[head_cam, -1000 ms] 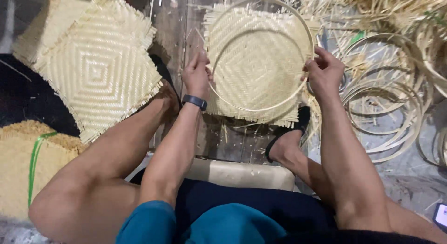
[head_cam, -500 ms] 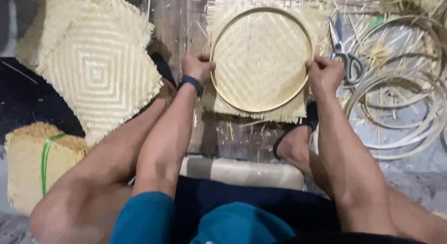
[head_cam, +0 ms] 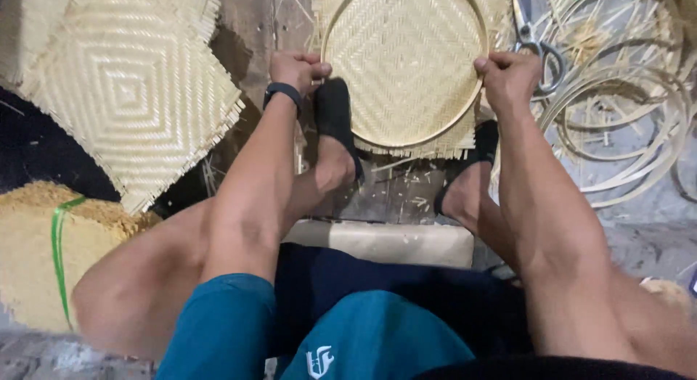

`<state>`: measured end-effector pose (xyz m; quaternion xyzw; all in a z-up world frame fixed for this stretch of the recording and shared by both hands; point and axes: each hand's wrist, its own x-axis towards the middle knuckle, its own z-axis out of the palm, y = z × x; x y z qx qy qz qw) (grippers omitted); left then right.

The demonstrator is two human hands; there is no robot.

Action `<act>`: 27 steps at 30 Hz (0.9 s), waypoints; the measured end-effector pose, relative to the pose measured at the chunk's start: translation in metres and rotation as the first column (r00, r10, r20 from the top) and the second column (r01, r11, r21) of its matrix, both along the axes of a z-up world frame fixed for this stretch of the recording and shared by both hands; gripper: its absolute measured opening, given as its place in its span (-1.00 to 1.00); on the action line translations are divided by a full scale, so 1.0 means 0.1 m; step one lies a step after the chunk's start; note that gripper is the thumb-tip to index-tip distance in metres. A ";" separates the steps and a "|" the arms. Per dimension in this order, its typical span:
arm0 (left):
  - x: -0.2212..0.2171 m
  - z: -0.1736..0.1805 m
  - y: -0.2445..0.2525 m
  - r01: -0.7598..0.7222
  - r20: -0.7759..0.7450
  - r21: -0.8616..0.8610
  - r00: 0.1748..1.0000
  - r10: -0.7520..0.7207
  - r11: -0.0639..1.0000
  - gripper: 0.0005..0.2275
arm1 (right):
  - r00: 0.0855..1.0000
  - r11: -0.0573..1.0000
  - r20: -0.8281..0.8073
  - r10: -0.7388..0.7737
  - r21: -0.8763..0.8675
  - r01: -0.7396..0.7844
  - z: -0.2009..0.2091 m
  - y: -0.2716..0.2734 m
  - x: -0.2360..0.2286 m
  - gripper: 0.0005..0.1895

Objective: The recorder is assembling and trimming woven bamboo lids for baskets or containers, fitting woven mats into bamboo hoops and trimming the excess.

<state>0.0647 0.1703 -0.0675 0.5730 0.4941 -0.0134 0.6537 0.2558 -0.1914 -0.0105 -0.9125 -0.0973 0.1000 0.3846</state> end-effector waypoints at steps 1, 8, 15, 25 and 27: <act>-0.04 -0.03 -0.02 -0.001 0.014 0.003 1.000 0.001 1.000 -0.79 | 1.000 1.000 0.014 0.001 0.003 -0.001 -0.04 -0.03 0.00 -0.80; -0.08 -0.38 0.06 -0.017 0.088 -0.085 0.996 0.024 0.996 -0.73 | 0.957 0.968 -0.287 -0.039 0.225 0.108 -0.30 -0.15 0.14 -0.83; 0.11 -0.13 0.06 0.108 -0.113 0.147 0.989 -0.092 0.983 -0.69 | 0.993 0.992 -0.016 0.117 -0.045 -0.118 -0.26 -0.15 0.23 -0.73; 1.63 0.04 -0.33 0.495 0.001 0.758 0.650 -0.760 0.425 -0.65 | 0.498 0.520 0.221 0.838 -0.600 -0.609 -0.10 0.84 -1.59 -0.01; 1.62 0.33 -0.33 0.562 -0.102 0.624 0.748 -0.656 0.544 -0.64 | 0.500 0.567 0.296 0.814 -0.596 -0.569 -0.11 0.82 -1.67 -0.05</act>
